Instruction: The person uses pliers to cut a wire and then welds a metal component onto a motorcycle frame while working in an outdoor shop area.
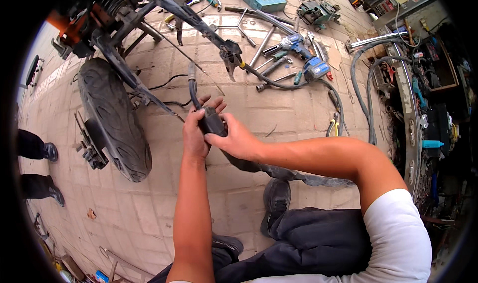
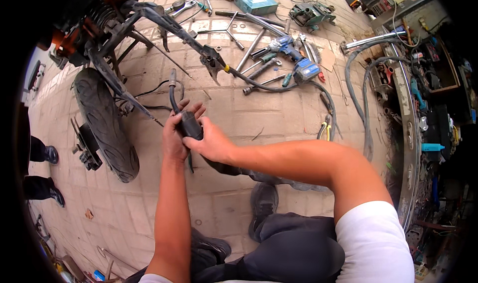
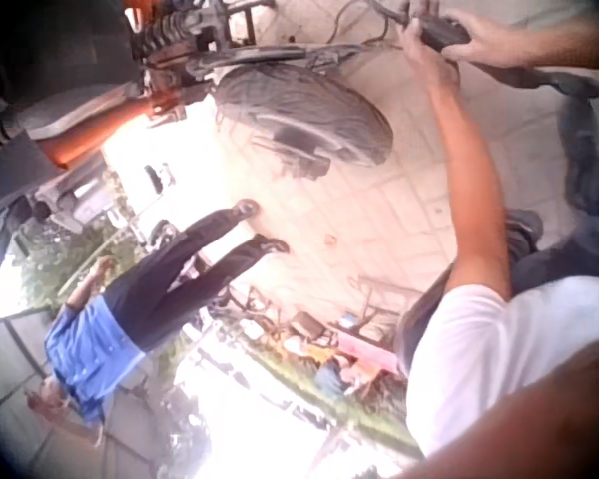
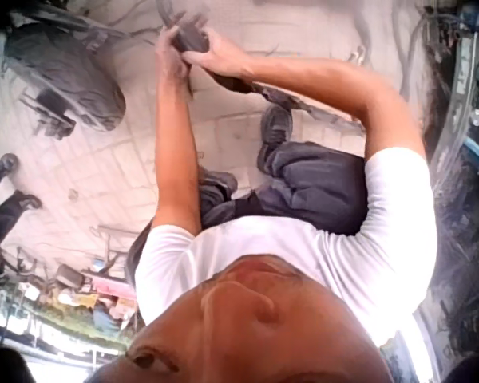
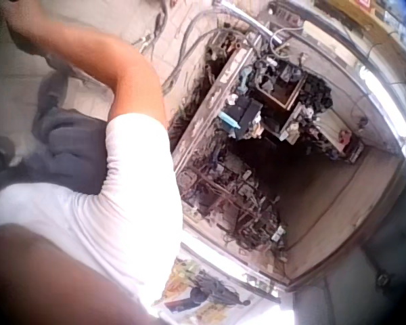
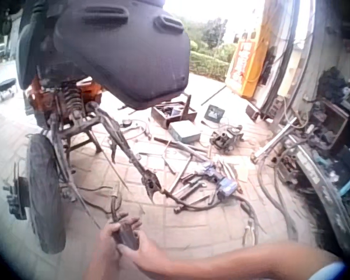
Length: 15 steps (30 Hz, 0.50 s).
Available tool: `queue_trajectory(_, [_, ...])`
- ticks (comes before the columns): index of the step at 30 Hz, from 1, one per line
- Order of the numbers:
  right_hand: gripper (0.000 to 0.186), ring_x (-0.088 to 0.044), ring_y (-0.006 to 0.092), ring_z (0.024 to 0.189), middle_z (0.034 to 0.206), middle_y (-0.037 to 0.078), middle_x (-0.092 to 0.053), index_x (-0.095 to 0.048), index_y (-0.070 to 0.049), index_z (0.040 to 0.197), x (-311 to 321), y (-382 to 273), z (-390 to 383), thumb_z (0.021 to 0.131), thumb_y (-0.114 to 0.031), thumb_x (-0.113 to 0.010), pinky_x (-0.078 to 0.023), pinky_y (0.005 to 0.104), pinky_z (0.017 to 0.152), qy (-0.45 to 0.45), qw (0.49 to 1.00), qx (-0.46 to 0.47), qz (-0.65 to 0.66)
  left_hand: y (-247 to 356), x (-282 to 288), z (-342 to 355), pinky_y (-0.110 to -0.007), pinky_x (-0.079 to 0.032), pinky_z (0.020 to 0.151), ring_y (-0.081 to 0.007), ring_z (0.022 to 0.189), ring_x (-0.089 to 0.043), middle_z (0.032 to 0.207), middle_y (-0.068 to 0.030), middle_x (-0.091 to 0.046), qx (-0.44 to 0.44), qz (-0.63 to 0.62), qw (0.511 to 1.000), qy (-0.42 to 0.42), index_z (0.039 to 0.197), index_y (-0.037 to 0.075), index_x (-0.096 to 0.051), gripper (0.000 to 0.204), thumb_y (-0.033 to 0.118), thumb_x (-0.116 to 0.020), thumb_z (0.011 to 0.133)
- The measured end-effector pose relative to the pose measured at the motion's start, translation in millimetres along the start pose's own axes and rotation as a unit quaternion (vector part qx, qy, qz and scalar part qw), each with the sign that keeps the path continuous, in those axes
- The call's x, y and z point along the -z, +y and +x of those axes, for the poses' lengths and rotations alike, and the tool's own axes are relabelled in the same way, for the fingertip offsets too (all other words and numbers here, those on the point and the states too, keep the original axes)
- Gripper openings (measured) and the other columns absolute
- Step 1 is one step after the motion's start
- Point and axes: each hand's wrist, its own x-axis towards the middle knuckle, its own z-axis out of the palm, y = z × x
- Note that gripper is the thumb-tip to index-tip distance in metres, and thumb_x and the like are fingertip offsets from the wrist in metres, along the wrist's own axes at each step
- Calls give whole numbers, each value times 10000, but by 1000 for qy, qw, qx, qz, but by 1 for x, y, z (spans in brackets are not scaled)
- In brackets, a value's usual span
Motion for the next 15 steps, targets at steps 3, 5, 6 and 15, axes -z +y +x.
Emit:
queue_trajectory(3, [608,-651,348,882,985,240,-639,-439,51,1229,-7,33,34,814,-295,-718,-502,424,730,125,987,72,-71,-6,5,30,-314,-491,873,-200,981,-602,1103,-152,-628,-25,152,986,61,1262,-64,-482,442,186,-585,913])
queue_trajectory(5, [608,-648,401,854,952,249,-647,-447,41,1230,-4,32,50,821,-322,-711,-501,450,702,157,977,38,-136,-11,12,48,-285,-487,823,-153,916,-594,1062,-111,-631,-60,217,971,85,1229,-66,-518,427,196,-636,913])
queue_trajectory(6, [610,-642,417,861,973,252,-645,-440,30,1241,-2,26,54,827,-337,-697,-501,465,717,166,973,35,-153,-11,5,54,-276,-484,804,-139,895,-590,1038,-93,-632,-90,218,967,95,1208,-65,-536,412,194,-653,909])
queue_trajectory(15, [610,-627,418,940,1094,222,-632,-478,-33,1250,-15,39,67,810,-403,-681,-500,495,779,256,949,28,-183,-16,19,73,-263,-502,749,-131,847,-601,985,-80,-632,-66,185,980,37,1230,-32,-529,347,89,-611,916])
